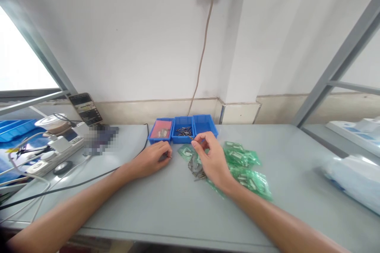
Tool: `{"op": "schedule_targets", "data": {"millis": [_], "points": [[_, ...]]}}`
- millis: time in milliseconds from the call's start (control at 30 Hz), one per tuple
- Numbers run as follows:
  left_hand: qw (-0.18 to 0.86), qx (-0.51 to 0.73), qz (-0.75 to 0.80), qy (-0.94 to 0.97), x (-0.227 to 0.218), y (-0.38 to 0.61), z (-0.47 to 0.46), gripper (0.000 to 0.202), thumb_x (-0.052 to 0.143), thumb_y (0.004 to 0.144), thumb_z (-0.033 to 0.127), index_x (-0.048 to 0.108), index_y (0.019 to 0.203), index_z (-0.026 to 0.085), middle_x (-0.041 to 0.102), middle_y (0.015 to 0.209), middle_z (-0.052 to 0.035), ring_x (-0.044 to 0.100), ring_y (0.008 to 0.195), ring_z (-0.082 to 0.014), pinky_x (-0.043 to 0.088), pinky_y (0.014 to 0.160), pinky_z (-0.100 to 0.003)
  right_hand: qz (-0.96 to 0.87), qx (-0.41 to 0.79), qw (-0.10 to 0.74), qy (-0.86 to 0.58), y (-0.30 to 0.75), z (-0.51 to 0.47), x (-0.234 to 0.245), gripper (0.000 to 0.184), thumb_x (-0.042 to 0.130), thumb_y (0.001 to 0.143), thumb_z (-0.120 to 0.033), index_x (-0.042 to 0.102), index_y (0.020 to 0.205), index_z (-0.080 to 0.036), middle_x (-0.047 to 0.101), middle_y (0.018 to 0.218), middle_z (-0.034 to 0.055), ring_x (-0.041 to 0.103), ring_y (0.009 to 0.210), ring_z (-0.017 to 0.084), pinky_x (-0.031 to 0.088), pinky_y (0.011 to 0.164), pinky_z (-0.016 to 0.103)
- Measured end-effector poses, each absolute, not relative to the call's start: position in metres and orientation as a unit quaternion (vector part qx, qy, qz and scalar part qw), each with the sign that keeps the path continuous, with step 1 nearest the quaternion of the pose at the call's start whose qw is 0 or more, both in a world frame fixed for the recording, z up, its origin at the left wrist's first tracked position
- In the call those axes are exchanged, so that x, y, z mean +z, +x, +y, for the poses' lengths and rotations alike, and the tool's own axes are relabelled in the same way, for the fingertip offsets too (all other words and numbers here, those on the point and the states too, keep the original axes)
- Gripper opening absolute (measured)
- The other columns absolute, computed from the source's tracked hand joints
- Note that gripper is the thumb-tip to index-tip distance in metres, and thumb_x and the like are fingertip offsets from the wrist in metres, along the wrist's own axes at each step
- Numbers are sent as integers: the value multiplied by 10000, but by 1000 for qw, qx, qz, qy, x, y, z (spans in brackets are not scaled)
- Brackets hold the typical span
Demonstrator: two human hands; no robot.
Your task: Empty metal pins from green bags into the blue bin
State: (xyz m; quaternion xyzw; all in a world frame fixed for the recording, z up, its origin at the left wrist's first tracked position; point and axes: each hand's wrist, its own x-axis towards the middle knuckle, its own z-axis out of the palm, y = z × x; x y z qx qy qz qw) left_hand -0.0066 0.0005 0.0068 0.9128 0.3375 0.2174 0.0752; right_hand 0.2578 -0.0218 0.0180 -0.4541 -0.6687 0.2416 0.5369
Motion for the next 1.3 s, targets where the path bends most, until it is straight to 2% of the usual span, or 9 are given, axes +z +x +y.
{"op": "schedule_targets", "data": {"millis": [333,467,733,867,967,1133,1300], "points": [[76,215,336,914,7,-8,1,72,548,998,149,523,965,208,609,979,-21,574,891,-180,444,782,-278,-674,244,532,-452,258,-23,19,185,613,1022,-423,611,962,-248,626,931,17,560,800,192,450,755,324],[75,219,335,913,8,-8,1,83,545,1001,156,520,942,208,606,960,-22,575,869,-180,436,751,-273,-679,275,521,-439,259,-22,16,245,584,1029,-481,613,945,-253,621,925,27,553,768,194,454,710,326],[73,227,332,913,7,-8,2,90,559,1014,171,527,938,207,606,950,-18,583,861,-176,431,744,-270,-670,389,487,-403,257,-21,16,342,549,1030,-564,633,947,-244,551,725,-14,491,629,164,415,601,298],[80,228,330,913,5,-10,3,67,581,1024,178,548,972,207,621,995,-17,601,898,-172,445,768,-266,-676,412,452,-410,257,-22,18,324,603,998,-576,629,967,-254,509,682,-45,479,613,155,373,560,274],[84,227,331,912,4,-10,4,46,601,1034,200,574,999,212,637,1016,-14,617,925,-170,457,790,-267,-679,396,450,-423,256,-22,16,302,658,971,-557,617,942,-259,523,704,-47,483,625,153,390,576,276],[73,216,337,913,1,-11,6,89,638,1041,292,605,1002,218,669,1005,-11,639,893,-172,447,760,-271,-710,293,467,-437,256,-24,16,246,680,966,-496,622,911,-263,625,843,9,549,711,188,455,643,323],[71,209,341,914,1,-11,5,125,613,1057,333,625,1002,221,681,978,-10,649,868,-169,451,748,-272,-737,249,447,-441,257,-25,19,198,671,970,-430,631,872,-263,620,894,18,569,695,184,466,646,333]]}}
